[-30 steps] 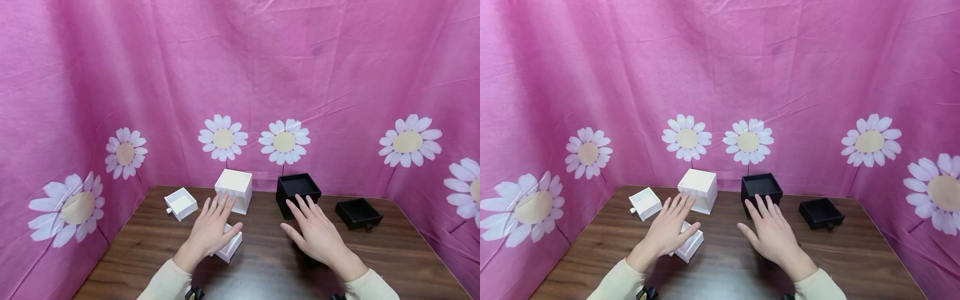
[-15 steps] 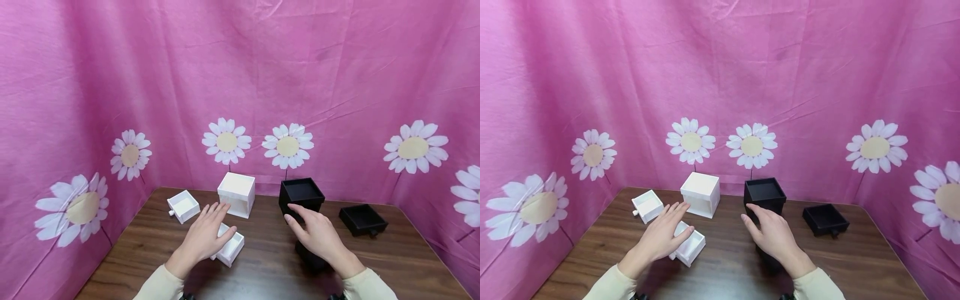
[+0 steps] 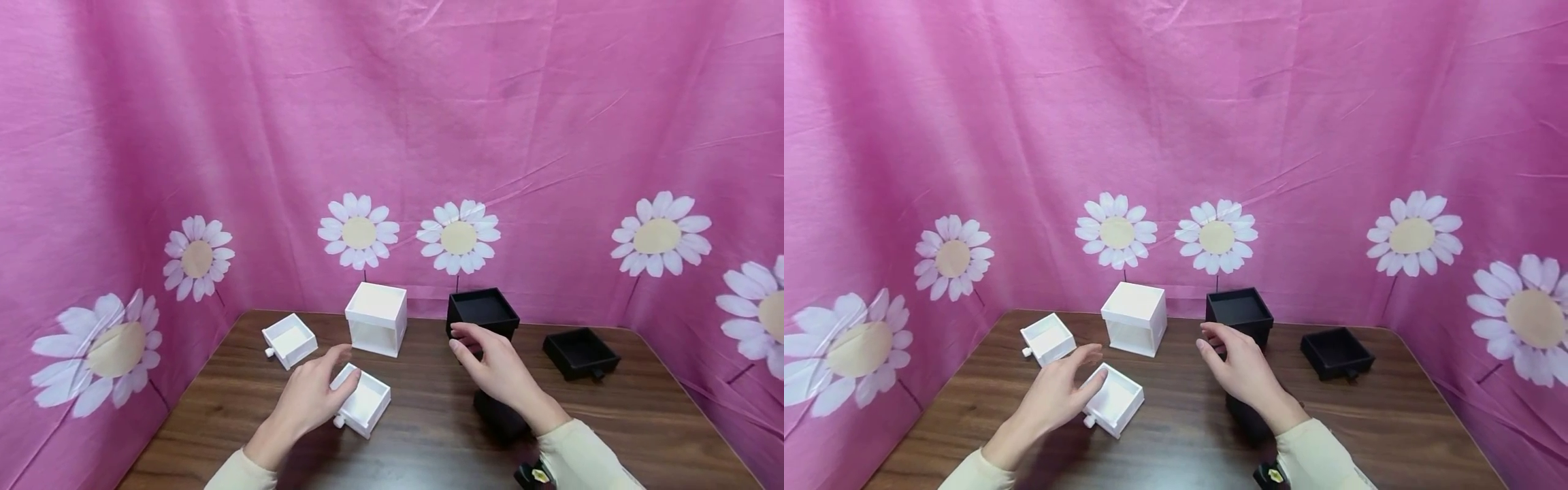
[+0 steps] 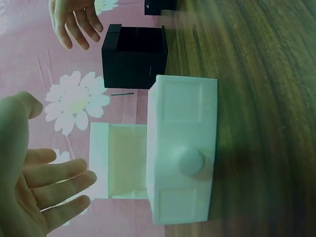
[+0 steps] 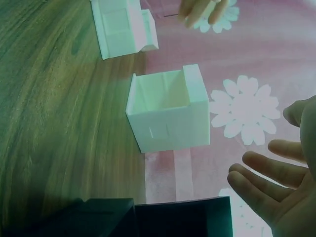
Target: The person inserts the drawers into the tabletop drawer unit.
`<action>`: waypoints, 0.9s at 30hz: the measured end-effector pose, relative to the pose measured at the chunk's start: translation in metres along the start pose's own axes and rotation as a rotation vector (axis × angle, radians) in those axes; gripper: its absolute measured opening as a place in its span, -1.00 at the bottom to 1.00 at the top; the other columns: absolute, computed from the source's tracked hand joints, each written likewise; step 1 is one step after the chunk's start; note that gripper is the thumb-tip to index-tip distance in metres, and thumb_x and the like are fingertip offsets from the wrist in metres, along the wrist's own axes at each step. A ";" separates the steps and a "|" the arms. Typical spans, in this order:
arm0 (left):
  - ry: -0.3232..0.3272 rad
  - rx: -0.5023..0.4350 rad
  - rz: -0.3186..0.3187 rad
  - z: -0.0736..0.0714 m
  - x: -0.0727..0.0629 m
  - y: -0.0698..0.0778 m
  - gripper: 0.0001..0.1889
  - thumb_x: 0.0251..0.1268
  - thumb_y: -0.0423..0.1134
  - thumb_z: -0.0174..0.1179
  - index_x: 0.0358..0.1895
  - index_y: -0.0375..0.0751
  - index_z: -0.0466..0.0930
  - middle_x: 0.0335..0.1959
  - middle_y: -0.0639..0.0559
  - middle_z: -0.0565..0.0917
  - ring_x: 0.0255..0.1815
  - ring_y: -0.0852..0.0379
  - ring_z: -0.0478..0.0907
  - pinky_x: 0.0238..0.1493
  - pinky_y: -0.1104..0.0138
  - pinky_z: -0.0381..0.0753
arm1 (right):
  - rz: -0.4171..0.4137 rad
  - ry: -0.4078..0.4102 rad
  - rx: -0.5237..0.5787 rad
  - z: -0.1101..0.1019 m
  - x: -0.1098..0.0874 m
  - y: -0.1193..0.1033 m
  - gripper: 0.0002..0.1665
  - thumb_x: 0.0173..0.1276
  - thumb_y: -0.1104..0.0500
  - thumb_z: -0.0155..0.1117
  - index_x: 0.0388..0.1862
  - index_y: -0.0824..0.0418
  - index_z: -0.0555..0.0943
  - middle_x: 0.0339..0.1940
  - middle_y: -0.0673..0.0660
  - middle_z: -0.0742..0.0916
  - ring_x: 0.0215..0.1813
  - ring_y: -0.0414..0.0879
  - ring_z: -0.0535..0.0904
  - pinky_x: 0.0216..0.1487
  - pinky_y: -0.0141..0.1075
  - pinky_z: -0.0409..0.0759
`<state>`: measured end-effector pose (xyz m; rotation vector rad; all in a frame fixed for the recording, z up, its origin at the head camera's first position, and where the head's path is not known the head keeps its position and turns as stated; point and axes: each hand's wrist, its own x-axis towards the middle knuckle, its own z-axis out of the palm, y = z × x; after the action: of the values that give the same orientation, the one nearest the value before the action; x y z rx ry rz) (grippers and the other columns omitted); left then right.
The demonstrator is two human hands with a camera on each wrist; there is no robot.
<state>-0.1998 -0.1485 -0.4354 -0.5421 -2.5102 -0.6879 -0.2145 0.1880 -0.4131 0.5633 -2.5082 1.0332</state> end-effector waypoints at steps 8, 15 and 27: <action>-0.010 -0.078 -0.059 -0.005 -0.007 -0.007 -0.69 0.34 -0.15 0.42 0.08 -0.17 0.76 -0.13 0.01 0.88 -0.15 0.11 0.82 -0.09 0.18 0.75 | -0.012 -0.006 0.051 0.011 0.009 0.000 -0.55 0.59 0.18 0.36 0.38 0.27 0.64 0.18 0.23 0.82 0.09 0.04 0.81 0.11 -0.04 0.79; -0.030 -0.085 -0.093 -0.009 -0.014 -0.010 -0.73 0.32 -0.14 0.44 0.02 -0.12 0.79 -0.18 0.09 0.86 -0.23 0.20 0.76 -0.14 0.27 0.71 | 0.011 -0.044 0.071 0.020 0.018 0.000 -0.51 0.59 0.16 0.35 0.42 0.26 0.60 0.22 0.26 0.79 0.15 0.11 0.79 0.17 0.04 0.76; -0.118 -0.171 -0.154 -0.015 -0.024 -0.015 -0.80 0.33 -0.16 0.43 -0.06 -0.11 0.78 -0.30 0.17 0.80 -0.37 0.46 0.64 -0.23 0.38 0.69 | 0.103 -0.101 0.117 0.035 0.038 0.003 -0.49 0.62 0.10 0.32 0.47 0.18 0.58 0.26 0.25 0.79 0.20 0.08 0.77 0.24 0.05 0.73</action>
<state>-0.1822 -0.1745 -0.4422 -0.4632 -2.6386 -0.9607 -0.2543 0.1562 -0.4201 0.5361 -2.6008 1.2247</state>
